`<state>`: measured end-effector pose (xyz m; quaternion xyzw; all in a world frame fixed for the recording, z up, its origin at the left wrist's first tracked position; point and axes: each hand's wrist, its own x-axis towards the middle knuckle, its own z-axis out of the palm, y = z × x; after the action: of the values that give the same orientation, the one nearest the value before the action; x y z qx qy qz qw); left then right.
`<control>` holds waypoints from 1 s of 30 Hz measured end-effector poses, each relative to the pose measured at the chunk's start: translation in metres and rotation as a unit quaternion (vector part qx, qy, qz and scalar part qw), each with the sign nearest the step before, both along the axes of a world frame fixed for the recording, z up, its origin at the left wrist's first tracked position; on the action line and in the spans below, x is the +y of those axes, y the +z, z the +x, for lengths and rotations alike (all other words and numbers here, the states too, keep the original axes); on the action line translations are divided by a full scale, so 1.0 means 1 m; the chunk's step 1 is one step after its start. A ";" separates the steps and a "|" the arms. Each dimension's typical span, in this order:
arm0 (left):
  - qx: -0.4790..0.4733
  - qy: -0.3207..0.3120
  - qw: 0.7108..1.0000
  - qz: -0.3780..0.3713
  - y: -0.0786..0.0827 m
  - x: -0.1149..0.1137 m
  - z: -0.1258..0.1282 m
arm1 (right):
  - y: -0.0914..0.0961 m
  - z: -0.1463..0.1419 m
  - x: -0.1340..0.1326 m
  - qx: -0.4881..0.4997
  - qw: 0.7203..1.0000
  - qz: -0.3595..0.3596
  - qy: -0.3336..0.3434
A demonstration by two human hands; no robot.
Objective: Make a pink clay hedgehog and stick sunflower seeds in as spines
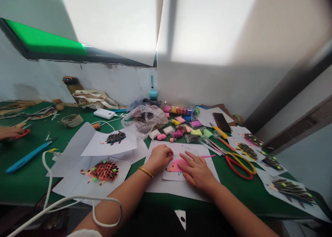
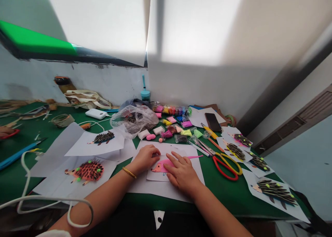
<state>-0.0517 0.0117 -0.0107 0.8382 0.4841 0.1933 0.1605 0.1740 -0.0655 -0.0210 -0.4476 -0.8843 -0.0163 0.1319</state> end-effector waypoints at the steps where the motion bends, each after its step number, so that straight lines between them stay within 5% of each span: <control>1: 0.000 -0.001 1.000 0.000 0.000 0.000 0.000 | 0.000 0.001 -0.001 -0.010 1.000 -0.006 -0.003; 30: -0.002 0.005 1.000 0.004 -0.001 0.001 0.001 | 0.013 0.002 0.000 -0.026 0.983 -0.123 0.134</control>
<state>-0.0508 0.0124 -0.0120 0.8359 0.4873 0.1977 0.1572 0.1765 -0.0656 -0.0085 -0.3371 -0.9347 0.0991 0.0532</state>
